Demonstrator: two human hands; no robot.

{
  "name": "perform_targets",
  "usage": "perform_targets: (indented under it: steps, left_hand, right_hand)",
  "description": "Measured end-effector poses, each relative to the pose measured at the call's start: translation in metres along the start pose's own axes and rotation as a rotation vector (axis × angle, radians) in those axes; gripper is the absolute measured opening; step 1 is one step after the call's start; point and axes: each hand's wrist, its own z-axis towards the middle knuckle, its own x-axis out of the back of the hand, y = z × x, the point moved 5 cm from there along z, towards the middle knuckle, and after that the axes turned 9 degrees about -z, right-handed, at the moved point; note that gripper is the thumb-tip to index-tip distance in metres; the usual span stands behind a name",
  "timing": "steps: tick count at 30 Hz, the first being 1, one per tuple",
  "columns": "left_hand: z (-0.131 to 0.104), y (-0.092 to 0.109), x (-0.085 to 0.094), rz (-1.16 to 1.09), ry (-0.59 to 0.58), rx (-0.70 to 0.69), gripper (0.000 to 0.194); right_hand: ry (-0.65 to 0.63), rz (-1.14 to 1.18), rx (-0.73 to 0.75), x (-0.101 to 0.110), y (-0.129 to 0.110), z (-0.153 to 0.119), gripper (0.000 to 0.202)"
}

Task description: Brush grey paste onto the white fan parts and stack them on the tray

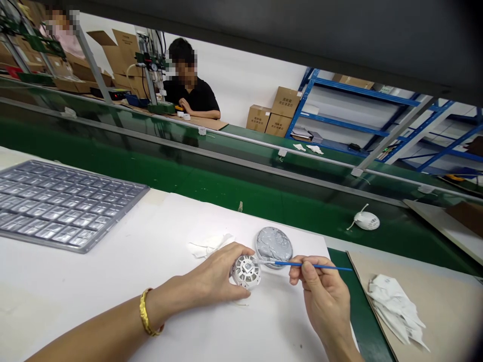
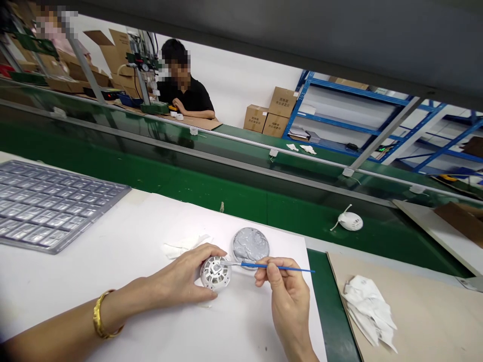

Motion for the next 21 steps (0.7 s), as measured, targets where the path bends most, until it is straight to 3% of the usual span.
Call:
perform_targets:
  steps: [10, 16, 19, 21]
  left_hand:
    - [-0.001, 0.001, 0.001, -0.012, -0.003, 0.002, 0.054]
    - [-0.004, -0.003, 0.001, -0.02, 0.027, -0.008, 0.059]
    - [-0.009, 0.003, 0.012, -0.015, 0.062, -0.029, 0.062]
    - [-0.012, 0.007, 0.031, 0.014, 0.142, -0.043, 0.065]
  right_hand:
    - [-0.032, 0.047, -0.079, -0.001, 0.005, 0.0, 0.016]
    - [-0.037, 0.179, -0.247, 0.002, 0.015, 0.007, 0.018]
    - [0.011, 0.19, -0.315, 0.016, 0.029, 0.013, 0.02]
    - [0.027, 0.155, -0.289, 0.029, 0.046, 0.022, 0.021]
